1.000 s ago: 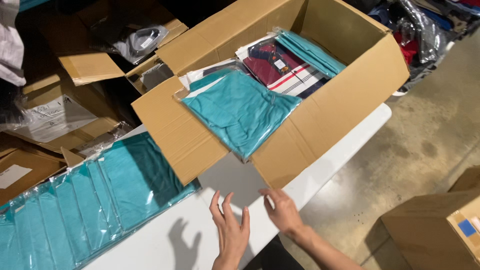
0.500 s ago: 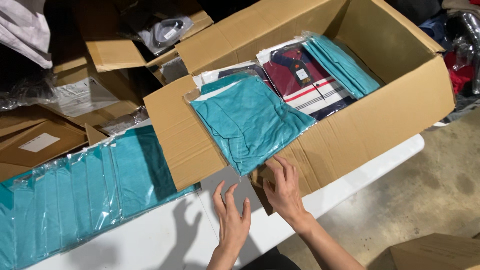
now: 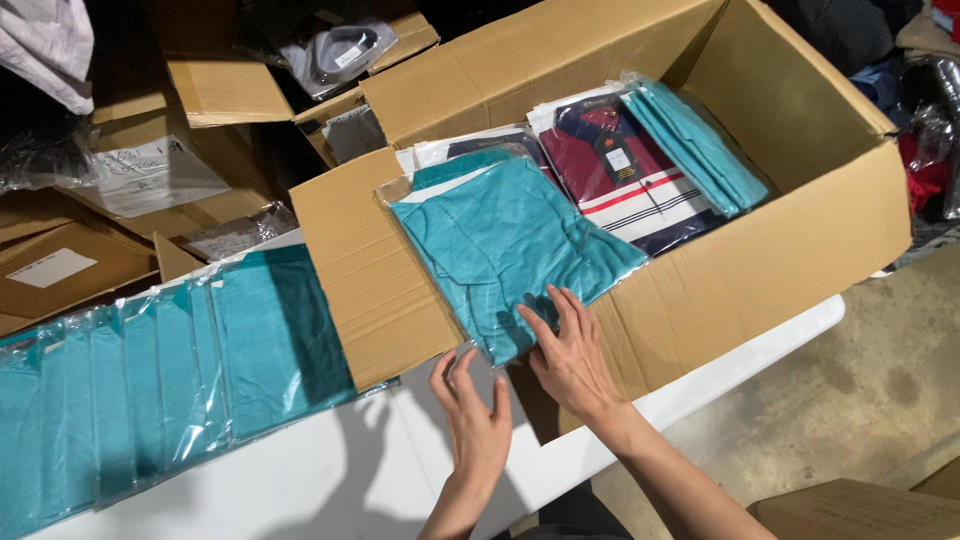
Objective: The person takes shirts in plastic packaging from a box and lays them out in a row on a table, then moves shirts from the row back into a box, organizing them by color and pattern.
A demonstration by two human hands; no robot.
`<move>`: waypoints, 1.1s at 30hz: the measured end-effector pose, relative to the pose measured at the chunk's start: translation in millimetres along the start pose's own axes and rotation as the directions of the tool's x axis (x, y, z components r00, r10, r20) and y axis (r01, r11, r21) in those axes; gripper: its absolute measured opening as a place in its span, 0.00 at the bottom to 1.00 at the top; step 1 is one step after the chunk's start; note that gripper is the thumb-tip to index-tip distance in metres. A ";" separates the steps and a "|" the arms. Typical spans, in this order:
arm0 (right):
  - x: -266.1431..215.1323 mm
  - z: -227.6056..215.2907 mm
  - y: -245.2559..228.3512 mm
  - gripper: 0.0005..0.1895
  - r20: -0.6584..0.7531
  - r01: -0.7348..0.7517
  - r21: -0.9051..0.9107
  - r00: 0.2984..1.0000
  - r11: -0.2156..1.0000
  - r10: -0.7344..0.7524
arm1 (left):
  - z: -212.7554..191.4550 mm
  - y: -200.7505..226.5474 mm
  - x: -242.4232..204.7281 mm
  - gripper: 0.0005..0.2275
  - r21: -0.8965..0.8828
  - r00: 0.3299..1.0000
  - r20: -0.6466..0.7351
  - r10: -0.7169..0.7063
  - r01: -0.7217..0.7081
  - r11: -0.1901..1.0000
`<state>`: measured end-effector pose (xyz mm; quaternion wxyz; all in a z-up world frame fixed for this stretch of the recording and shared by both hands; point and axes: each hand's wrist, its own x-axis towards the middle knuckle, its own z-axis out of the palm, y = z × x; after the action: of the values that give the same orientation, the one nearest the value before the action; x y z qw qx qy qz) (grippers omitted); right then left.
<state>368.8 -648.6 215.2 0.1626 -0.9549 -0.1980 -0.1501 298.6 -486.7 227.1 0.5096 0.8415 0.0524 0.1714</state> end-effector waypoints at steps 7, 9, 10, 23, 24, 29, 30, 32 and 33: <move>26.5 -8.5 27.6 0.46 0.070 0.197 0.085 0.977 0.977 -0.203 | 29.0 8.1 9.3 0.22 0.123 0.974 -0.227 -0.019 0.048 0.991; 31.9 -14.7 32.1 0.37 0.036 0.328 0.153 0.941 0.932 -0.337 | 39.8 12.8 11.3 0.24 0.052 0.937 -0.222 -0.269 0.287 0.956; 31.9 -13.8 36.2 0.37 0.035 0.338 0.160 0.937 0.927 -0.348 | 44.1 15.6 12.9 0.24 0.054 0.934 -0.234 -0.272 0.292 0.955; 37.8 7.9 74.8 0.26 -0.071 0.497 0.216 0.866 0.840 -0.495 | 61.8 65.8 54.0 0.27 -0.398 0.706 -0.223 -0.672 0.564 0.724; 41.6 0.5 75.1 0.25 -0.127 0.499 0.232 0.867 0.835 -0.482 | 58.9 79.5 62.8 0.26 -0.584 0.662 -0.146 -0.736 0.543 0.604; 53.4 -42.7 80.1 0.23 -0.272 0.524 0.308 0.848 0.794 -0.455 | 41.1 116.6 98.8 0.22 -0.635 0.627 -0.009 -0.779 0.598 0.488; 53.3 -55.1 79.0 0.21 -0.300 0.547 0.320 0.833 0.774 -0.464 | 37.6 127.7 107.1 0.23 -0.652 0.605 0.073 -0.793 0.631 0.421; 54.8 -73.9 84.9 0.19 -0.160 0.542 0.358 0.838 0.760 -0.522 | 37.6 101.7 106.2 0.24 -0.634 0.619 0.131 -0.774 0.653 0.415; 55.6 -83.3 87.5 0.22 -0.020 0.533 0.397 0.819 0.747 -0.574 | 37.4 88.6 105.8 0.25 -0.615 0.630 0.185 -0.754 0.673 0.412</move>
<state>436.3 -737.1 287.8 0.2845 -0.8081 -0.5060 -0.1000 402.8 -532.4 313.8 0.7797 0.5012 0.3754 -0.0050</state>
